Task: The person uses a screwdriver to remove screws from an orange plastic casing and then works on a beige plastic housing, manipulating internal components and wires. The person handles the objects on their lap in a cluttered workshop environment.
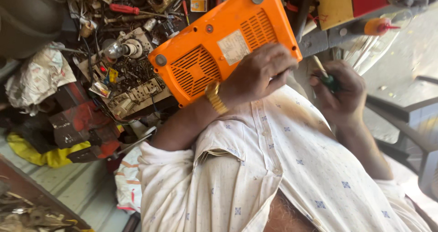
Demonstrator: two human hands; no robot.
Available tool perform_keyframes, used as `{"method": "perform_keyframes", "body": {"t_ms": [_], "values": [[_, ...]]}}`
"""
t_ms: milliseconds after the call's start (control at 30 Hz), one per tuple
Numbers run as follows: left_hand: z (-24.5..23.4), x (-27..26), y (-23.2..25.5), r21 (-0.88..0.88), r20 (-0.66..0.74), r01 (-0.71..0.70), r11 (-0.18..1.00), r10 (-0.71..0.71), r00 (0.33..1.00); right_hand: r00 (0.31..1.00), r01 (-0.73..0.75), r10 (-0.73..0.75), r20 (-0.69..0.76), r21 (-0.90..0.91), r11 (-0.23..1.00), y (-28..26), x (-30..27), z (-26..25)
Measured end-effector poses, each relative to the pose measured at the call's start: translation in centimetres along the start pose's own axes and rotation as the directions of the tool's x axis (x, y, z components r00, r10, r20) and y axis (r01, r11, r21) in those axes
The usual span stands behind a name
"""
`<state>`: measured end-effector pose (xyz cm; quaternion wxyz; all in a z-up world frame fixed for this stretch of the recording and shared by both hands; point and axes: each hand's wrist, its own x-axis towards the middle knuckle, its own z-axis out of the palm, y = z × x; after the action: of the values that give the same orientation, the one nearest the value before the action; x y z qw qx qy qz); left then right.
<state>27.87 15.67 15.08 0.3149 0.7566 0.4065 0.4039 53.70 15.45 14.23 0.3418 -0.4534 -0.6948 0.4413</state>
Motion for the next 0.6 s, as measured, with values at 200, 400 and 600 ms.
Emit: {"method": "perform_keyframes", "body": {"t_ms": [200,400,600], "values": [[0.9,1.1,-2.3,0.012,0.015,0.007,1.000,-0.007,1.000,0.997,-0.054,0.055,0.052,-0.008,0.998,-0.7,2.0,2.1],[1.7,0.0,-1.9,-0.092,-0.039,0.034,0.995,-0.038,0.998,0.977,-0.213,0.206,0.059,0.351,0.912,0.5,1.9,3.2],[2.1,-0.3,-2.2,-0.100,-0.031,0.028,0.995,-0.032,0.999,0.980,-0.199,0.176,0.092,0.458,0.866,1.8,1.6,2.9]]}}
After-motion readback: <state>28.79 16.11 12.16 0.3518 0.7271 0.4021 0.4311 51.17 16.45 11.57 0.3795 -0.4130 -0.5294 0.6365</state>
